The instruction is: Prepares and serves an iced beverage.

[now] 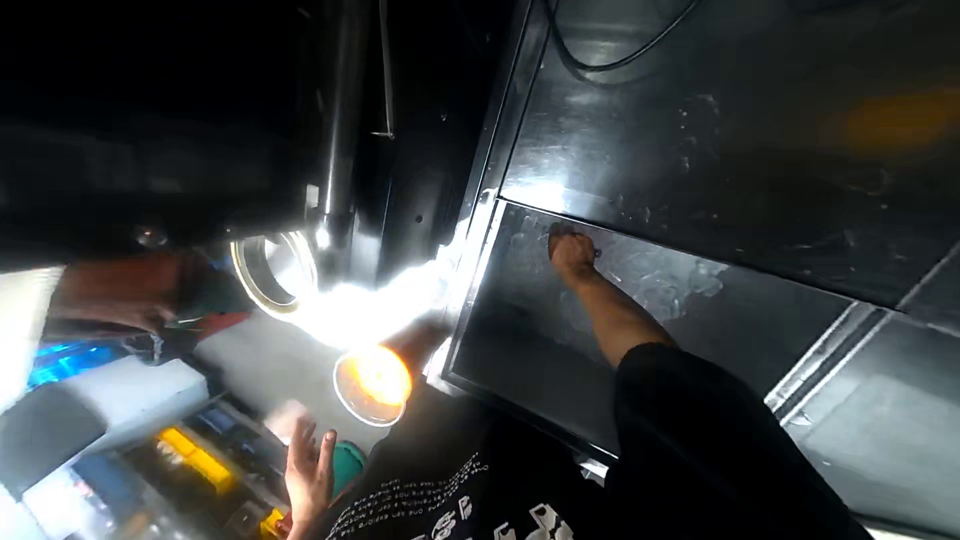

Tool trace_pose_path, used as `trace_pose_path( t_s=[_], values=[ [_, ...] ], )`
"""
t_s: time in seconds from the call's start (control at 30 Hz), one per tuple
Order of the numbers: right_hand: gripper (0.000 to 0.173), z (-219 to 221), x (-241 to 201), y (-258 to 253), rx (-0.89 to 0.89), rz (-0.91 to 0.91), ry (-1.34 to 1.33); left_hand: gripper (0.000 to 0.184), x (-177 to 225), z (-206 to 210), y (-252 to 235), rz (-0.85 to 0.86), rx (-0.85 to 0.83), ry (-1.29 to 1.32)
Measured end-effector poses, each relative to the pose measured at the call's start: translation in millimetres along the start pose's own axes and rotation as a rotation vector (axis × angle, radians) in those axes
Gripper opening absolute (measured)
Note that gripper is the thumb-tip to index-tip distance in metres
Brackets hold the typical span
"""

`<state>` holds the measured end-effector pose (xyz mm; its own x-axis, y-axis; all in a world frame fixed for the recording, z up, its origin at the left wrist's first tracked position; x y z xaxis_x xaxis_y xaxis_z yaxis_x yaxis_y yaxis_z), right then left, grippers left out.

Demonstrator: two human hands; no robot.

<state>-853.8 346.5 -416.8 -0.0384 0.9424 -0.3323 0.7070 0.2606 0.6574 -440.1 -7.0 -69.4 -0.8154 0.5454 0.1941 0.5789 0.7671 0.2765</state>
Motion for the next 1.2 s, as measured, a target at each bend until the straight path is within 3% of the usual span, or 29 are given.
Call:
trace_pose_path(
  t_s=[0.1, 0.27, 0.43, 0.6, 0.73, 0.83, 0.97, 1.2],
  values=[
    [0.031, 31, -8, 4, -0.237, -0.123, -0.004, 0.077, 9, -18, -6, 0.001, 0.015, 0.007],
    [0.052, 57, 17, 12, -0.355, -0.218, -0.137, 0.080, 40, -18, -23, 0.050, 0.030, 0.133],
    [0.046, 49, 18, 47, -0.400, -0.256, -0.352, 0.091, 46, -5, -34, 0.233, -0.016, 0.177],
    [0.046, -10, 14, 103, -0.283, -0.291, -0.412, 0.094, 50, 7, -46, 0.425, -0.038, 0.352],
    [0.045, -69, 12, 161, -0.156, -0.271, -0.392, 0.103, 69, 17, -64, 0.650, -0.110, 0.449],
    [0.046, -109, -3, 214, -0.103, -0.258, -0.402, 0.109, 85, 15, -77, 0.859, -0.075, 0.435],
    [0.037, -163, -50, 286, -0.018, -0.291, -0.463, 0.119, 119, 5, -92, 1.042, -0.092, 0.380],
    [0.031, -195, -152, 344, -0.047, -0.378, -0.377, 0.131, 148, 9, -95, 1.100, -0.236, 0.373]
  ],
)
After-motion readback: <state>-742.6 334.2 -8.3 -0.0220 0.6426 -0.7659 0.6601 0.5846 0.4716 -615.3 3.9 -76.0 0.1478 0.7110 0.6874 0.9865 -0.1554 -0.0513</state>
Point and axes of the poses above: each hand's wrist, its own y-axis away from the middle knuckle, its own z-axis out of the palm, x = y × z, the point moved 4 cm from there along -y, towards the middle knuckle, and after that the axes turned 5 degrees about -y, right-handed, at the moved point
